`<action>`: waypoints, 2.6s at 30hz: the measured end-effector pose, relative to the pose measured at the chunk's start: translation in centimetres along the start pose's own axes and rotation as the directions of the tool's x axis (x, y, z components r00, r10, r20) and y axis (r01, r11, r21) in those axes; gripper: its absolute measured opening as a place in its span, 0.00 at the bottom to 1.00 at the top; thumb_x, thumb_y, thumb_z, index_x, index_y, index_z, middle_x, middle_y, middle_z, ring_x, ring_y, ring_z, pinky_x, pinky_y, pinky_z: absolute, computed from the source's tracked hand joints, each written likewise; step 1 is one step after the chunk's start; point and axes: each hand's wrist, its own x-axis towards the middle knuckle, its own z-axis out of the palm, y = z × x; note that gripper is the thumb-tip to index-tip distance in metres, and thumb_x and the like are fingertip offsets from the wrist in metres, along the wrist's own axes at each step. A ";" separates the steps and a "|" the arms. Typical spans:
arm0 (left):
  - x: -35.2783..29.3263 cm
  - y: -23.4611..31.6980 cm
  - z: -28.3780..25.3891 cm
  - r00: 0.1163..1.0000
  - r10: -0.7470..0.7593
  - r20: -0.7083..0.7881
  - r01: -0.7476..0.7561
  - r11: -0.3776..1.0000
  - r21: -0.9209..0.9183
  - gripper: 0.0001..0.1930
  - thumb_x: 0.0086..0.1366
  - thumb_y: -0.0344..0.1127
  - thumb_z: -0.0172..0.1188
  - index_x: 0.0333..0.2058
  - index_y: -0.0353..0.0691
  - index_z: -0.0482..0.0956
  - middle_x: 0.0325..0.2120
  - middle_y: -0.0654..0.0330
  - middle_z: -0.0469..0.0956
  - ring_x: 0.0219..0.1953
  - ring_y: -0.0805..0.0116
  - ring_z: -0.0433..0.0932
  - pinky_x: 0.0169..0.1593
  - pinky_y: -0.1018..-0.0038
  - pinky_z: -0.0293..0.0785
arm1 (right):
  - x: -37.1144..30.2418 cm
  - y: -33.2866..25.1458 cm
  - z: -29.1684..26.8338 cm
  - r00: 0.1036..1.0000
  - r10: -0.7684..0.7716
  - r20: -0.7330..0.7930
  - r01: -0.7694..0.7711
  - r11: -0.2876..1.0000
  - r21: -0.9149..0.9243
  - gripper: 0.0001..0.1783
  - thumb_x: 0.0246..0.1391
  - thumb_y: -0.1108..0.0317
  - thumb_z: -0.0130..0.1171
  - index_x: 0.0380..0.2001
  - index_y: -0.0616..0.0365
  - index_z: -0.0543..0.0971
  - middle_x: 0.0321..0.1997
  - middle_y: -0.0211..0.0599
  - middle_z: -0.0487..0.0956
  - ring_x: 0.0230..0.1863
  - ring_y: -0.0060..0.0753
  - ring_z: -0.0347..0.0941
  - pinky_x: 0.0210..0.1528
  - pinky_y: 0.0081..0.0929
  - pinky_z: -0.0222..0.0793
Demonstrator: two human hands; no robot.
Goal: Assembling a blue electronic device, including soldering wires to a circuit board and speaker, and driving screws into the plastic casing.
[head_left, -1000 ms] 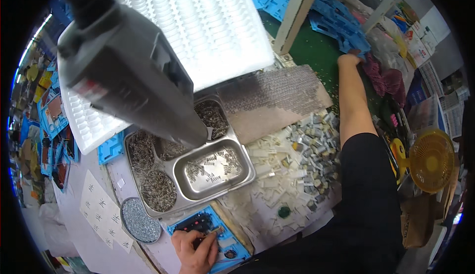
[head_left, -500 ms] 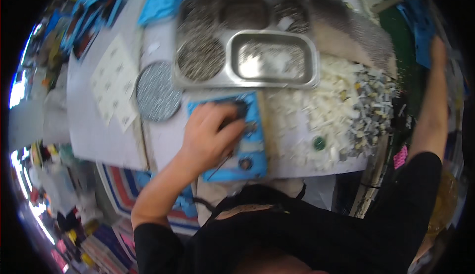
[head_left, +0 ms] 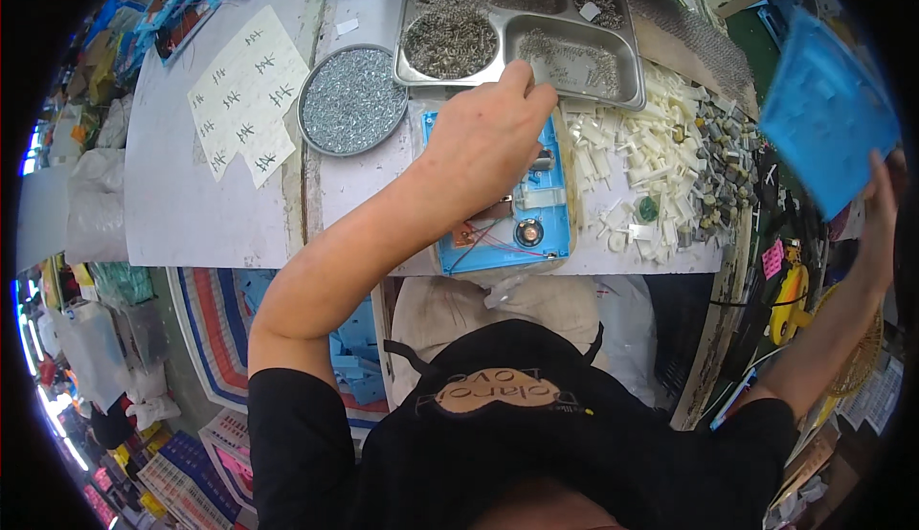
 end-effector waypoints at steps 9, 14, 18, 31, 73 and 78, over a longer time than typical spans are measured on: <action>-4.3 3.9 -2.7 0.952 -0.263 -0.157 0.093 0.738 -0.668 0.20 0.58 0.30 0.68 0.50 0.33 0.76 0.38 0.56 0.79 0.36 0.68 0.79 0.37 0.74 0.76 | -11.2 -20.0 23.1 0.891 -0.335 0.305 0.086 0.785 0.613 0.19 0.51 0.83 0.68 0.48 0.65 0.79 0.44 0.39 0.82 0.45 0.25 0.80 0.46 0.22 0.80; -5.2 -0.1 -3.9 0.782 -0.500 -0.371 -0.091 0.497 -0.863 0.15 0.68 0.30 0.64 0.51 0.30 0.77 0.42 0.56 0.82 0.42 0.71 0.80 0.47 0.75 0.77 | -9.1 -18.3 26.7 0.874 -0.273 0.402 -0.184 0.580 0.794 0.09 0.58 0.81 0.64 0.43 0.66 0.82 0.39 0.32 0.82 0.41 0.21 0.79 0.49 0.22 0.78; -7.8 -1.7 -4.9 0.745 -0.600 -0.291 0.000 0.437 -0.900 0.20 0.70 0.31 0.61 0.58 0.30 0.72 0.49 0.52 0.79 0.51 0.66 0.81 0.53 0.68 0.79 | -12.7 -9.5 28.0 0.770 0.104 0.629 -0.388 0.859 0.333 0.10 0.51 0.67 0.72 0.33 0.62 0.84 0.24 0.22 0.76 0.27 0.13 0.66 0.30 0.17 0.62; -9.4 -0.6 -4.7 0.772 -0.633 -0.061 0.082 0.196 -0.977 0.25 0.67 0.32 0.65 0.58 0.25 0.69 0.50 0.49 0.79 0.49 0.63 0.81 0.55 0.67 0.77 | -13.8 -9.6 26.4 0.794 0.081 0.603 -0.446 0.751 0.487 0.21 0.55 0.66 0.71 0.51 0.57 0.79 0.30 0.21 0.73 0.28 0.16 0.66 0.32 0.18 0.64; -12.0 -0.4 -2.9 0.854 -0.472 0.218 0.520 0.782 -0.343 0.46 0.58 0.47 0.72 0.67 0.29 0.61 0.38 0.43 0.78 0.42 0.46 0.79 0.48 0.59 0.76 | -17.1 -12.1 22.6 0.482 -0.130 0.867 0.218 0.976 0.026 0.49 0.49 0.55 0.73 0.74 0.42 0.62 0.14 0.45 0.73 0.18 0.50 0.74 0.26 0.41 0.69; -12.2 -1.2 -2.2 0.920 -0.376 0.107 0.391 0.872 -0.294 0.54 0.55 0.49 0.74 0.71 0.31 0.52 0.41 0.40 0.78 0.44 0.45 0.78 0.50 0.59 0.75 | -17.1 -12.3 22.3 0.464 -0.156 0.872 0.329 0.944 -0.006 0.49 0.49 0.54 0.73 0.73 0.49 0.63 0.13 0.42 0.72 0.17 0.48 0.75 0.25 0.40 0.69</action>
